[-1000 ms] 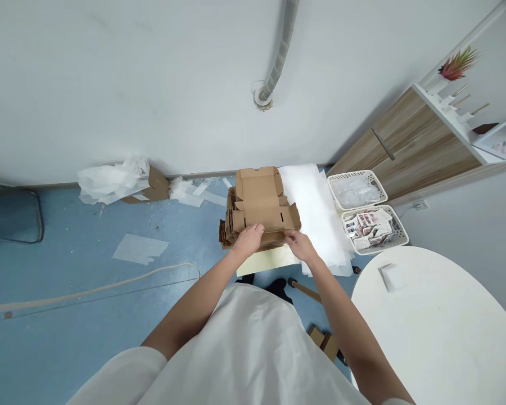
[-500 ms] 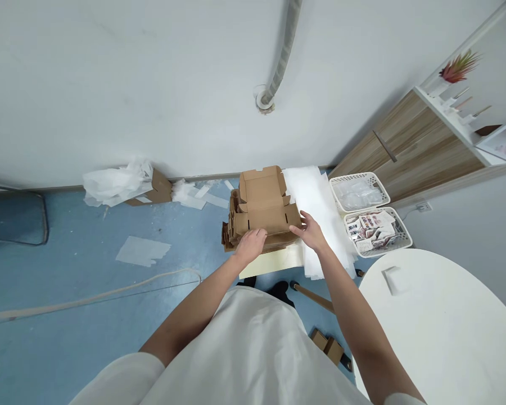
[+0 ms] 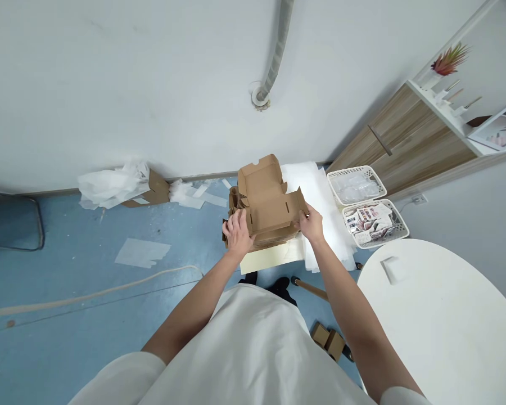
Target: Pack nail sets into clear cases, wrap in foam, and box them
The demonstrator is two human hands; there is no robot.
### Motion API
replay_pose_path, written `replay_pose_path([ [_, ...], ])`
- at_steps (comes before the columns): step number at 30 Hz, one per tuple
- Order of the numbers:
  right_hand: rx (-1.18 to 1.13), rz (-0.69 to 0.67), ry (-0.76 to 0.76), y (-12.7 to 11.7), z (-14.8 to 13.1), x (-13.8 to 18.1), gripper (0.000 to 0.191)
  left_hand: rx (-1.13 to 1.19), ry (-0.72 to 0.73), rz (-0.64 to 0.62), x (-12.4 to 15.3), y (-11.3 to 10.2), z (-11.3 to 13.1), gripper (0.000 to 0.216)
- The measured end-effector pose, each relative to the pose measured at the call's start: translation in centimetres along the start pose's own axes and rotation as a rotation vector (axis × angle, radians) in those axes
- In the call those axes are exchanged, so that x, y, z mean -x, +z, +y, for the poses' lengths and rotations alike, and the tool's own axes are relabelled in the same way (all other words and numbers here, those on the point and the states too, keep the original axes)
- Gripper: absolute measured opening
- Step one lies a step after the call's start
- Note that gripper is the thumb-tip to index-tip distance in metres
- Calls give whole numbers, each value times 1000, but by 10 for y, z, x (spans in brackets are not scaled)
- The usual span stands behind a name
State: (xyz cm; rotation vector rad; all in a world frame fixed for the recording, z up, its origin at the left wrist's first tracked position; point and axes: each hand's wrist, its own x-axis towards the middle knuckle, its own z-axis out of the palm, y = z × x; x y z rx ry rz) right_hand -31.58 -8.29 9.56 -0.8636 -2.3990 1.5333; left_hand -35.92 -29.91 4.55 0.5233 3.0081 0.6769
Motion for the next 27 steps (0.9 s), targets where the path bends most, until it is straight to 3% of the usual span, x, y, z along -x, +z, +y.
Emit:
replay_pose_path([
  [7,-84,24,-80,-6,-5,9,51,-29,-146,3,-2,-7,-1,110],
  [15,-184,214,-121,-15,-19,17,50,6,-200,-38,-3,-2,-12,116],
  [20,-355,270,-119,-36,-19,17,42,90,-51,-3,-1,-9,-9,113],
  [23,-463,356,-73,-49,-9,26,38,210,23,17,-5,-11,6,97],
  [27,-581,463,-13,-73,10,47,37,521,53,-111,-16,3,34,87],
])
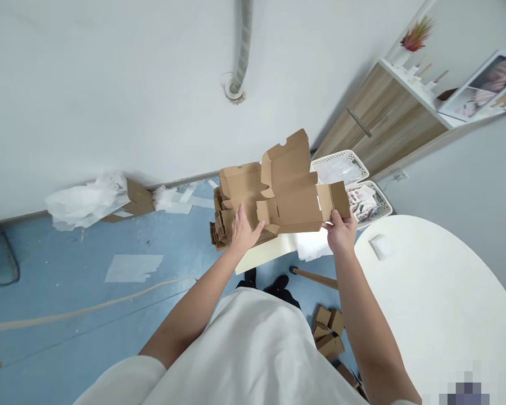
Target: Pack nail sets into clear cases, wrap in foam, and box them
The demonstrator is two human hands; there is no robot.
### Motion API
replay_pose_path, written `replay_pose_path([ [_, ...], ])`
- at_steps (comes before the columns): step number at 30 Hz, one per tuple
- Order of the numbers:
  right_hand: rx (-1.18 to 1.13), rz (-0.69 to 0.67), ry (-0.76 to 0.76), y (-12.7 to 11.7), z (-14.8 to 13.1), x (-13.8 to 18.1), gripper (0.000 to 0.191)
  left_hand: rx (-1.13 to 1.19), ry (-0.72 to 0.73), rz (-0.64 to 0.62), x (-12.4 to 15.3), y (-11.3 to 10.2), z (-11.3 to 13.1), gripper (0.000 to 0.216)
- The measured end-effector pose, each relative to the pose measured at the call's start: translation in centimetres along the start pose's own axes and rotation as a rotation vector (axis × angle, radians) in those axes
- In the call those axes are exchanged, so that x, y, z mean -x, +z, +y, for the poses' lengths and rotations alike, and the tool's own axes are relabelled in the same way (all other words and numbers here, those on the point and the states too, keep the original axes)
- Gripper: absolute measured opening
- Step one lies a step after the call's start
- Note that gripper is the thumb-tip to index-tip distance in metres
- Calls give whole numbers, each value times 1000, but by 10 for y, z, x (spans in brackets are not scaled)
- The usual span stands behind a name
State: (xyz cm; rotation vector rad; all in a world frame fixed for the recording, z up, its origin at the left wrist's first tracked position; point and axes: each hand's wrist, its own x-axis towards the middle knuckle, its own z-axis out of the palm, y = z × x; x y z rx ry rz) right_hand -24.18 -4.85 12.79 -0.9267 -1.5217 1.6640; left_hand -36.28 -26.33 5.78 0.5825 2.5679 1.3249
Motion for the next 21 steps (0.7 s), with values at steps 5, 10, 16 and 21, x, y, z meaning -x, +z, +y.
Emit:
replay_pose_path([
  [5,-59,180,-19,-63,-5,12,31,416,-150,-300,-12,52,20,75],
  [10,16,375,-50,-140,-3,47,34,447,58,-503,-2,106,57,30],
  [16,262,681,-66,-242,20,114,32,239,303,-604,44,167,114,24],
  [21,467,870,113,-328,45,170,33,120,430,-750,98,218,155,26],
])
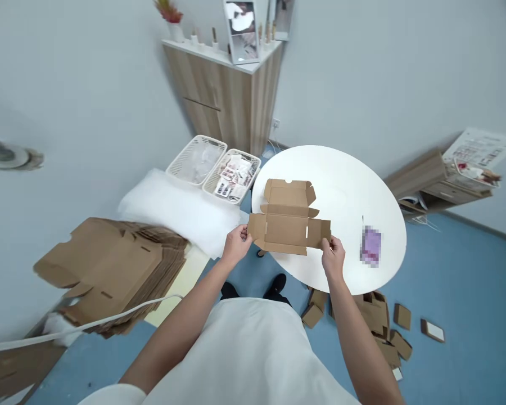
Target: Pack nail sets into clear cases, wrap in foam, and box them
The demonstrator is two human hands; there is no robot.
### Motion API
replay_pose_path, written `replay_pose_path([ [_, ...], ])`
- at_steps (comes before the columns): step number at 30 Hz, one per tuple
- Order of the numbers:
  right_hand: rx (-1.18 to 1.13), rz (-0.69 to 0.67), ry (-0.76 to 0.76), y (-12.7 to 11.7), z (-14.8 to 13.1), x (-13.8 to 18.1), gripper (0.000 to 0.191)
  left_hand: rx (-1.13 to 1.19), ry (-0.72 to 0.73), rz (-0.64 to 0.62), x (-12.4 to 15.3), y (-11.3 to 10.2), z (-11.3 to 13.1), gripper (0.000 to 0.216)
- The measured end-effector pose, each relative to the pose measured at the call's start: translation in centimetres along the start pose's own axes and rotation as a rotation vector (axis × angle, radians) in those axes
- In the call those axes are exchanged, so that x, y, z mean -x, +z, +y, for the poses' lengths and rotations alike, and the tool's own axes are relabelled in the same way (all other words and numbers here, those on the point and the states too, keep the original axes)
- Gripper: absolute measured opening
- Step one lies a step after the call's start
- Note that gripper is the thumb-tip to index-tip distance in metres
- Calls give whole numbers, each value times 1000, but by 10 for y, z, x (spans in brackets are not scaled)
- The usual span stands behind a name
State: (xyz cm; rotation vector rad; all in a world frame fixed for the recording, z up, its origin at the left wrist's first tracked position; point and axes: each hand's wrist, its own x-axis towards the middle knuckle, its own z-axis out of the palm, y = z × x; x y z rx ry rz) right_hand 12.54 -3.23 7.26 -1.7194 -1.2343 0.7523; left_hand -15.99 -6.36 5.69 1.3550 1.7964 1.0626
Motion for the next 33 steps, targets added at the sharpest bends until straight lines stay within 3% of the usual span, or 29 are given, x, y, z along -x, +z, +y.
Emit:
replay_pose_path([
  [7,72,-104,108,-67,71,-27,45,-211,43,-196,-17,94,35,29],
  [15,354,-161,95,-92,115,-37,47,-444,-16,-306,-26,160,56,43],
  [20,381,-228,138,-94,126,-40,49,-501,-48,-318,-26,179,57,43],
  [26,433,-278,207,-97,135,-46,55,-546,-87,-311,-32,177,49,46],
  [31,486,-268,219,-95,131,-44,62,-692,156,-210,-31,172,54,54],
  [33,527,-237,192,-94,126,-41,63,-708,286,-241,-29,173,58,50],
])
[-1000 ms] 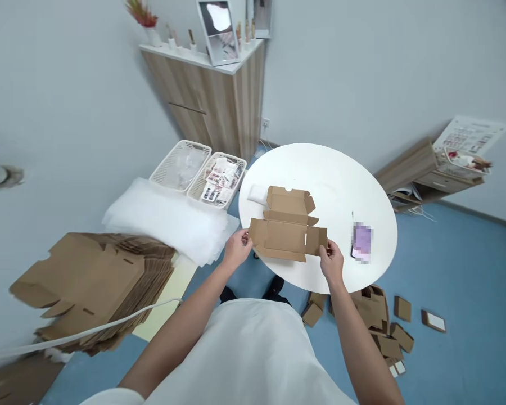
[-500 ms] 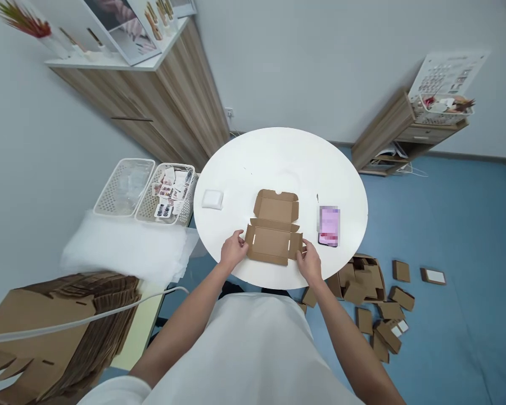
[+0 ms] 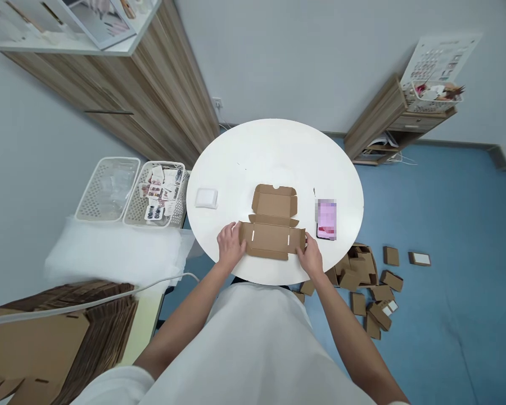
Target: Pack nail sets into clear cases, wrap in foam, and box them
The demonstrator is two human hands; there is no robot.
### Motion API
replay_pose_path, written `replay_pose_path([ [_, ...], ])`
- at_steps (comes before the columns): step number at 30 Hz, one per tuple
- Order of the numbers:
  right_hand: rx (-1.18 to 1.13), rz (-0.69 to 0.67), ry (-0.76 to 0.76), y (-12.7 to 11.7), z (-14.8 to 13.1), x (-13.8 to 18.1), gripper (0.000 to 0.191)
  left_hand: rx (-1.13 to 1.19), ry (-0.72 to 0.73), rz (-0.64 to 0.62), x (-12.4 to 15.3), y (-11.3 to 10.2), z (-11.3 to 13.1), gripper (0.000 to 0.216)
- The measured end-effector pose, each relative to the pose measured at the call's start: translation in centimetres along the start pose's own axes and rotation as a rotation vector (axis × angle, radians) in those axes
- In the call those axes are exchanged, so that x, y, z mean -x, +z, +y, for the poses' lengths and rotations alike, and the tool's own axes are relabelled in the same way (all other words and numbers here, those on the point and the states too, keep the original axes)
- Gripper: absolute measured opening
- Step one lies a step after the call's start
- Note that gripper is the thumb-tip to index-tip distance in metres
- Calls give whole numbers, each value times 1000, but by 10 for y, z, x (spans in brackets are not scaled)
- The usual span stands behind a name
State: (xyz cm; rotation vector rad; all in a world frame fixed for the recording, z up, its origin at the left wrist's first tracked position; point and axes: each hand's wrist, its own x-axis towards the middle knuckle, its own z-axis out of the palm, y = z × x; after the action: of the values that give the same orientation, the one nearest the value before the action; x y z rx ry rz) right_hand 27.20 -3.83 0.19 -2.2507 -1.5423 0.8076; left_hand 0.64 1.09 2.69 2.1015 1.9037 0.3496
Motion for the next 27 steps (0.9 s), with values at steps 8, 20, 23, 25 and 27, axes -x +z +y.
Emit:
replay_pose_path([
  [8,224,178,-33,-10,-25,4,52,43,495,-398,3,12,17,23],
  [20,343,54,-112,-21,-64,-20,37,-57,632,-420,16,30,14,25],
  [23,394,-55,-129,-21,-68,-37,37,-76,635,-410,23,28,10,29],
  [25,422,-139,-127,-18,-70,-47,38,-78,625,-394,29,29,7,30],
  [27,409,-208,-110,-15,-69,-54,40,-94,619,-376,34,30,4,29],
])
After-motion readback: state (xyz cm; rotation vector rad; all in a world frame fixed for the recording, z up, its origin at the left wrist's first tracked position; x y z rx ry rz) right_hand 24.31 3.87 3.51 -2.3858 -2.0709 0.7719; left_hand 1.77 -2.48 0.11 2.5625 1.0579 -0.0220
